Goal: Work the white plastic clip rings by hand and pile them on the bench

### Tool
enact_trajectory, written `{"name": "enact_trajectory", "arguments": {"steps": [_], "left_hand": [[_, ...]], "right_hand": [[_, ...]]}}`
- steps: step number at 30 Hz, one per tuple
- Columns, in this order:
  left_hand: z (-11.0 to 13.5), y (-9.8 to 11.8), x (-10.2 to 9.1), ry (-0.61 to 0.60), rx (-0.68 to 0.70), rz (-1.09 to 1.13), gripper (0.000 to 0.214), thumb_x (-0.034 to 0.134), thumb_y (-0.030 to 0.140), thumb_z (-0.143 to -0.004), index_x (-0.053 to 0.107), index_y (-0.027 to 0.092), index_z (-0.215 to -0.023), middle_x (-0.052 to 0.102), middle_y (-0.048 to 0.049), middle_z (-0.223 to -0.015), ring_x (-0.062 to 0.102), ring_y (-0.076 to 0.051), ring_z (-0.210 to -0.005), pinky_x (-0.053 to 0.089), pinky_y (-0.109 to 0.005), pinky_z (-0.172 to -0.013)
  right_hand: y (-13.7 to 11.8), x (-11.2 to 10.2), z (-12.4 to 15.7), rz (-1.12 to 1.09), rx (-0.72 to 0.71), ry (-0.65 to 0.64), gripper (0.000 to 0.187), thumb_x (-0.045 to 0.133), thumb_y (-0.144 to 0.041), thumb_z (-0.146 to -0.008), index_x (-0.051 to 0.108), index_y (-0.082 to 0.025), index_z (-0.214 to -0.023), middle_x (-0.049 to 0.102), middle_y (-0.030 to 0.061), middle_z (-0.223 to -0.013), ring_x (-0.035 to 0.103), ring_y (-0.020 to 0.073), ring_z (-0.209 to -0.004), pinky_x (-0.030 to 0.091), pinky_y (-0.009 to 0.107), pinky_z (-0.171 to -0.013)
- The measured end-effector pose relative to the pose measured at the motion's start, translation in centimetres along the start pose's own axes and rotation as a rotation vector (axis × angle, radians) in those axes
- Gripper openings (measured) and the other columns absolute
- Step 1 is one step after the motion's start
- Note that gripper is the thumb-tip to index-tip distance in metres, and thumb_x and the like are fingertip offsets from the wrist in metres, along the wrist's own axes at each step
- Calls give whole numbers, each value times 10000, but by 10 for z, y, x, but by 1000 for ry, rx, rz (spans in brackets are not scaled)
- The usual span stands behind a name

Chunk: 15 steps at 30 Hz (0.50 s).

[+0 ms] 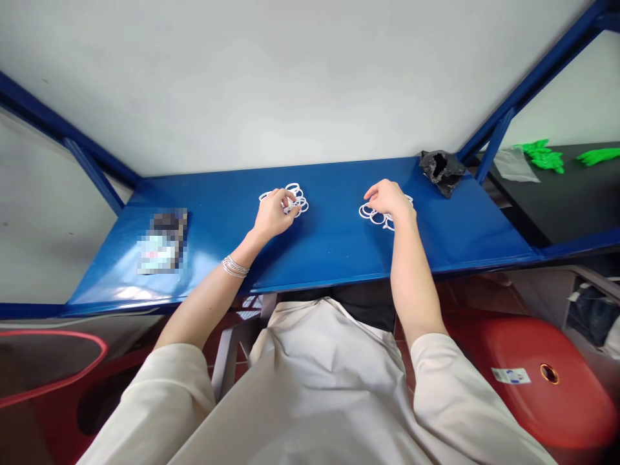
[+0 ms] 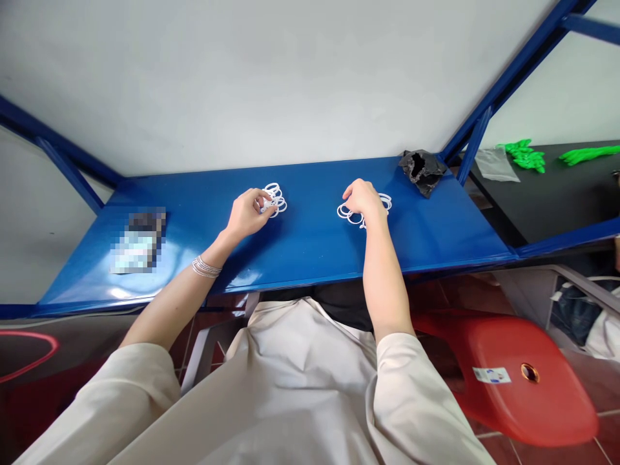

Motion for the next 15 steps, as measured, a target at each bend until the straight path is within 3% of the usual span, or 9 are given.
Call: {"name": "enact_trajectory", "arguments": {"steps": [4, 7, 11, 15], "left_hand": [[0, 1, 1, -7, 0, 6, 165, 857, 226, -877, 718, 230, -965, 669, -18, -820, 647, -198, -759, 510, -360, -762], [-2, 14, -1, -22, 35, 84, 151, 859, 278, -892, 730, 228, -953, 662, -6, -797, 604, -159, -670, 524, -350, -721], [13, 73, -20, -127, 151, 353, 350, 772, 581, -1003, 714, 243, -932, 711, -43, -826, 648, -173, -698, 577, -362, -675], [80, 142, -60, -219, 307, 470, 509, 566, 731, -1091, 717, 278, -915, 743, -88, -851, 745, -250, -819, 671, -471, -745]], "right_hand": [[-2, -6, 2, -16, -13, 69, 220, 795, -23, -815, 916, -180, -909, 853, 153, -976, 800, 315, -955, 671, 470, -953], [-12, -14, 2, -51, -109, 169, 197, 766, -81, -847, 907, -172, -950, 843, 136, -948, 791, 304, -967, 652, 457, -1004], [-41, -10, 7, -109, -295, 245, 216, 683, -96, -895, 856, -178, -996, 841, 118, -1062, 763, 284, -993, 597, 451, -1047], [-80, 17, 18, -172, -473, 217, 196, 649, -65, -876, 788, -183, -948, 811, 129, -1076, 713, 288, -999, 548, 440, -1016]]}}
Point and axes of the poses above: each hand's wrist, its own z-axis away from the middle knuckle, its own x-axis out of the palm, y = z × x, the point moved 8 cm from there along -z, towards the middle knuckle
